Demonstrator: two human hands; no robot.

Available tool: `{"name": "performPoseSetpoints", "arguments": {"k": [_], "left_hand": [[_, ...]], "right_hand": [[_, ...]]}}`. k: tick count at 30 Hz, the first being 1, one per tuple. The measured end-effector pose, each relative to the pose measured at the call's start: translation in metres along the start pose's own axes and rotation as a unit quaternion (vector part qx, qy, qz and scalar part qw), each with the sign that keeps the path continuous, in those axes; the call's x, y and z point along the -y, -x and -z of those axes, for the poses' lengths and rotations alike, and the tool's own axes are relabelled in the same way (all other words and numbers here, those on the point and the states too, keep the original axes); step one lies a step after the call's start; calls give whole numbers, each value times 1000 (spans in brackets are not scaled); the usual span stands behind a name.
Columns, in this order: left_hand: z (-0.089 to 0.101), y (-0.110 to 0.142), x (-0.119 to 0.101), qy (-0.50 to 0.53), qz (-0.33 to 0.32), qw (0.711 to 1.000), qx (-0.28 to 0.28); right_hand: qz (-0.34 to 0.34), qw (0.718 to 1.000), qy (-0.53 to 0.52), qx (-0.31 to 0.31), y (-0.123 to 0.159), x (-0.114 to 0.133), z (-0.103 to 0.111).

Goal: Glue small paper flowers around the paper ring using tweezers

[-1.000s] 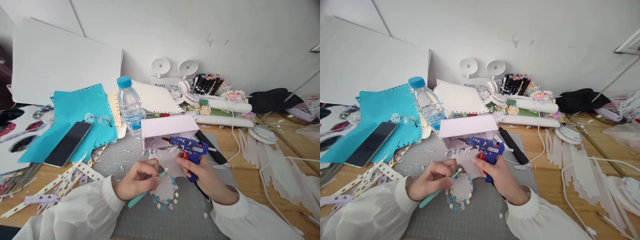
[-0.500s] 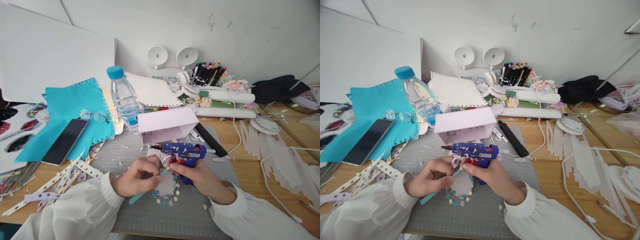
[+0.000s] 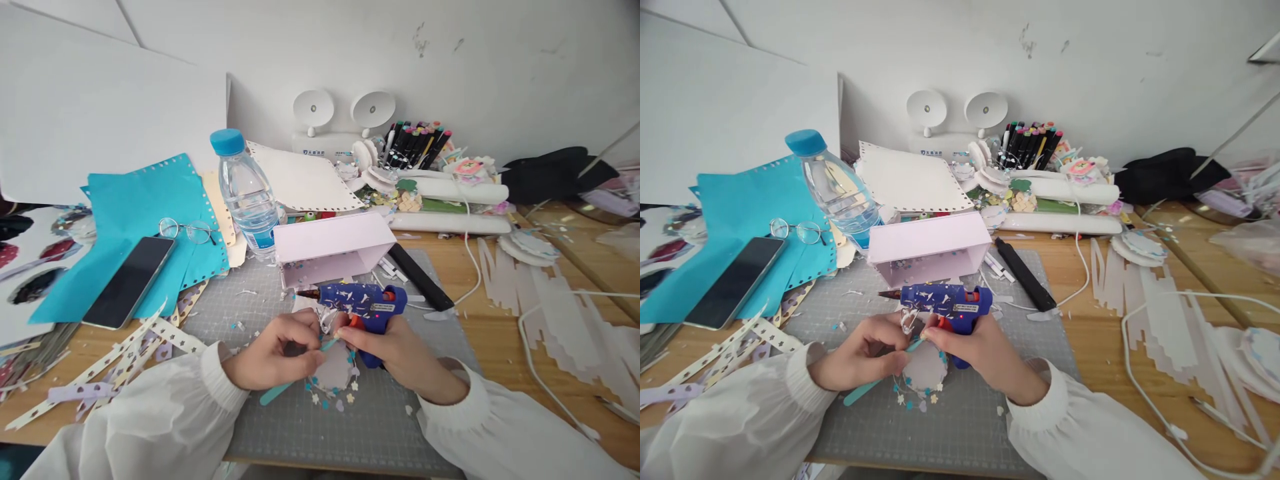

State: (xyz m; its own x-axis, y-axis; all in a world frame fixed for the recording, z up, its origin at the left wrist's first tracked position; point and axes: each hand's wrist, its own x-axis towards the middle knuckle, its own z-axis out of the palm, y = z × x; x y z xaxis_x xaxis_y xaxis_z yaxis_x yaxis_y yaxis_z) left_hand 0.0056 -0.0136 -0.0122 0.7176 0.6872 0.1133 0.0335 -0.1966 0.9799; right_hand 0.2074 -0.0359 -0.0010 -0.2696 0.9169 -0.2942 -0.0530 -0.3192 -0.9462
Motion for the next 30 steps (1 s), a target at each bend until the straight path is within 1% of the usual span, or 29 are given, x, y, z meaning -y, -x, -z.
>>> {"name": "performPoseSetpoints", "arguments": {"k": [5, 13, 19, 24, 27, 30], "left_hand": [[0, 0, -1, 2, 17, 1000, 6], [0, 0, -1, 14, 30, 999, 9], [1, 1, 0, 11, 48, 999, 4], [0, 0, -2, 17, 47, 999, 3], [0, 0, -4, 20, 48, 999, 1], [1, -2, -6, 18, 48, 999, 2]], "right_hand": [[9, 1000, 12, -20, 0, 1, 0], [3, 998, 29, -48, 1, 5, -2], [42, 995, 46, -72, 3, 1, -3], [66, 991, 71, -96, 3, 3, -6], [81, 988, 64, -119, 3, 2, -5], [70, 985, 49, -151, 3, -5, -1]]}}
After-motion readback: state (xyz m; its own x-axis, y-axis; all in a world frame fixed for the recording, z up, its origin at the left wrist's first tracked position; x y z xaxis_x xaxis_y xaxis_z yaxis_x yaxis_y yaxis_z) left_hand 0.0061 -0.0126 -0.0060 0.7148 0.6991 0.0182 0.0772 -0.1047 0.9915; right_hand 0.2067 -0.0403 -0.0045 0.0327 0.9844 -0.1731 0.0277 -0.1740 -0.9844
